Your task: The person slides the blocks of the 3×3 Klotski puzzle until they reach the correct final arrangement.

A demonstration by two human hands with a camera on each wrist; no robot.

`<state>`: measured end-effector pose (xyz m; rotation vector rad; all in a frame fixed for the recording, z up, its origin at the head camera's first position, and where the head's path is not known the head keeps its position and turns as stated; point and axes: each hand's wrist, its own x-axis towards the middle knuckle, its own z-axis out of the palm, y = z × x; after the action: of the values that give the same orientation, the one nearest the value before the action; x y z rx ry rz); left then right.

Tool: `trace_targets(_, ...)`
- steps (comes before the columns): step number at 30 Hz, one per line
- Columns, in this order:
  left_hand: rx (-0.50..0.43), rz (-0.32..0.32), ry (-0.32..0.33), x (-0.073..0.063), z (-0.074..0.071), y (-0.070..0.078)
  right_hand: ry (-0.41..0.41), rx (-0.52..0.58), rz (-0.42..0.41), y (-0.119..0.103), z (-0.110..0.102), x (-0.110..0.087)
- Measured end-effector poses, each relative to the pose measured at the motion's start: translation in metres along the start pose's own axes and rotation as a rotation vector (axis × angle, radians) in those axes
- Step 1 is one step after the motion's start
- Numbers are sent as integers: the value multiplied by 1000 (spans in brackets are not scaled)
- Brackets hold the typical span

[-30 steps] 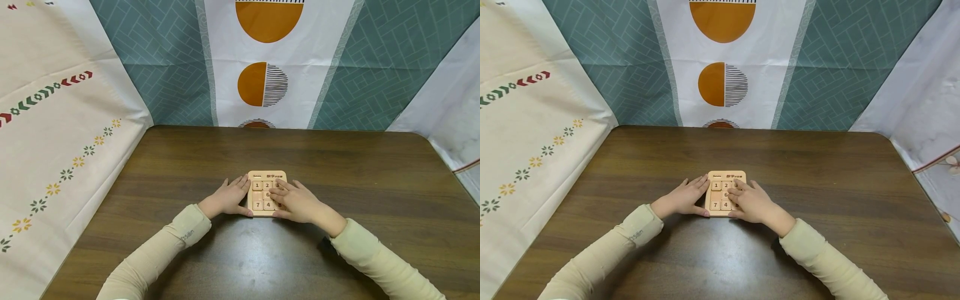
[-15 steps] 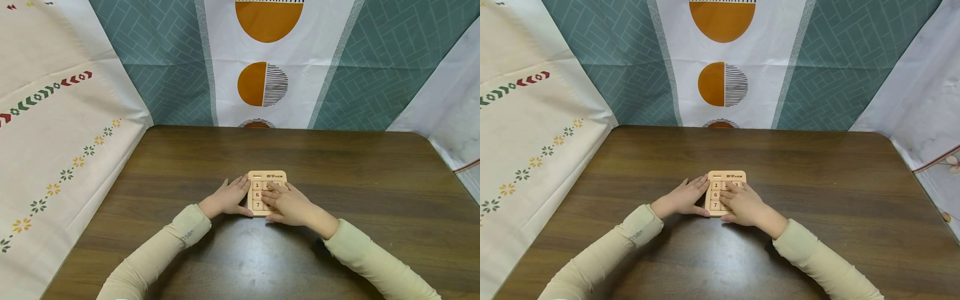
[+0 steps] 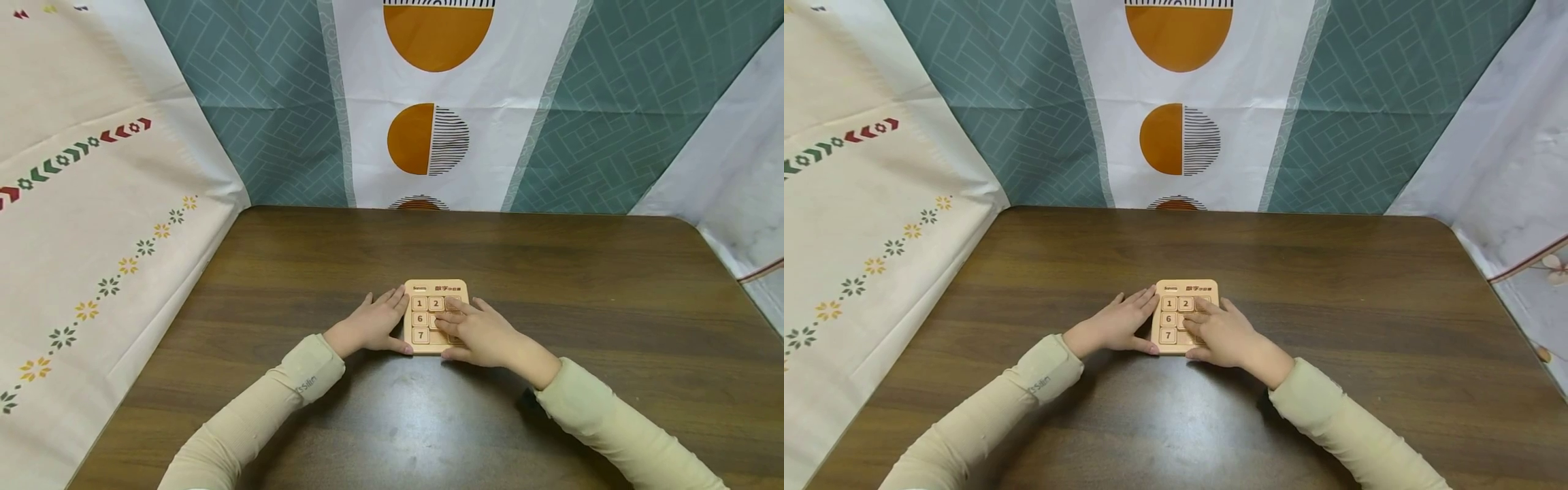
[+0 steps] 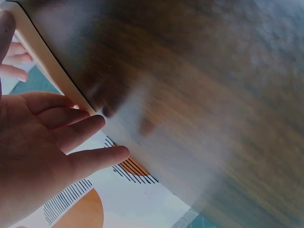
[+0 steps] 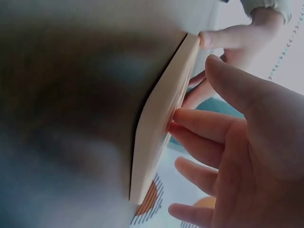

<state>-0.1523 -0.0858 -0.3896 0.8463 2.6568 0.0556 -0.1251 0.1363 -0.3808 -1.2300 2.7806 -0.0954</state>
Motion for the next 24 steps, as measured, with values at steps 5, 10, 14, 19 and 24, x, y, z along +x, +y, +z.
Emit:
trace_targets(5,8,1,2,0,-1,0,-3,17,-7,5,-2,2)
trace_targets(10,14,-3,-3,1,-2,0,30,-3,14,7,-6,-6)
trace_targets(14,24,-6,-11,2,-2,0,37,-35,58,9,-9,-19)
trace_targets(19,23,1,-9,3,-1,0,16,-17,61,7,-9,-30)
trace_targets(24,17,3,-3,1,-1,1,12,6,72,3,-9,-33)
